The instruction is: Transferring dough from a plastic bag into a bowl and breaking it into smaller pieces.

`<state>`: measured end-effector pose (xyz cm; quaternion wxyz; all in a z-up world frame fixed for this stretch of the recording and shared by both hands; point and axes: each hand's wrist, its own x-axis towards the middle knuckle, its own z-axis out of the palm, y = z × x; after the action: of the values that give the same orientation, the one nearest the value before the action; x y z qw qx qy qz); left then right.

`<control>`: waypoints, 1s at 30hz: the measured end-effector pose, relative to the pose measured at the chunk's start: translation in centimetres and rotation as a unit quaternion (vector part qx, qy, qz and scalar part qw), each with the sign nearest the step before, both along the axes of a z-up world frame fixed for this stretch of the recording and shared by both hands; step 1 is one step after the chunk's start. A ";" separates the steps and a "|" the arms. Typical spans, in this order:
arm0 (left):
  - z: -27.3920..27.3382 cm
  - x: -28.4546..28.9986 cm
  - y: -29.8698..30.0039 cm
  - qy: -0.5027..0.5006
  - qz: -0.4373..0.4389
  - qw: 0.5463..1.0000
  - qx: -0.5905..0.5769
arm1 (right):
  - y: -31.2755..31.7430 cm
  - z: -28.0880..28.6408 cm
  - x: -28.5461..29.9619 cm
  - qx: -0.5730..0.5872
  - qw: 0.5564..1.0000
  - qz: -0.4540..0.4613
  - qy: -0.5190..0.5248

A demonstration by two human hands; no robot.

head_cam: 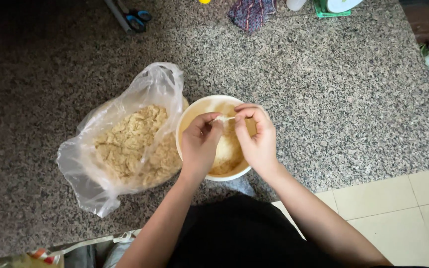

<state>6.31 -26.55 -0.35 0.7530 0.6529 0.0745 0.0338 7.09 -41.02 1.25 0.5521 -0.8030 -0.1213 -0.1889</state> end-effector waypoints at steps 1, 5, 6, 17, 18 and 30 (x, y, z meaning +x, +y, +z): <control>-0.3 0.0 -0.1 0.000 0.002 1.000 -0.001 | 0.0 -0.3 0.0 -0.001 1.000 0.002 0.000; -0.7 0.1 -0.1 0.000 0.011 1.000 -0.018 | -0.1 -0.8 0.2 0.036 0.999 -0.009 0.018; -0.7 0.1 -0.1 -0.006 0.009 1.000 -0.025 | -0.2 -0.8 0.2 0.033 0.999 -0.004 0.015; 0.1 -0.2 -0.2 -0.075 0.040 0.995 -0.048 | -0.2 -1.4 0.3 0.089 0.995 0.031 0.046; 0.6 -0.3 -0.2 -0.072 0.042 0.995 -0.050 | -0.3 -1.6 0.4 0.066 0.997 0.026 0.039; -0.1 -0.2 -0.4 -0.066 0.003 0.997 0.048 | -0.3 -0.2 0.4 -0.050 0.998 0.033 0.030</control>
<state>6.08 -26.96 -0.42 0.7239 0.6845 0.0244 0.0825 7.47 -41.37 1.01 0.5209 -0.8303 -0.1401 -0.1401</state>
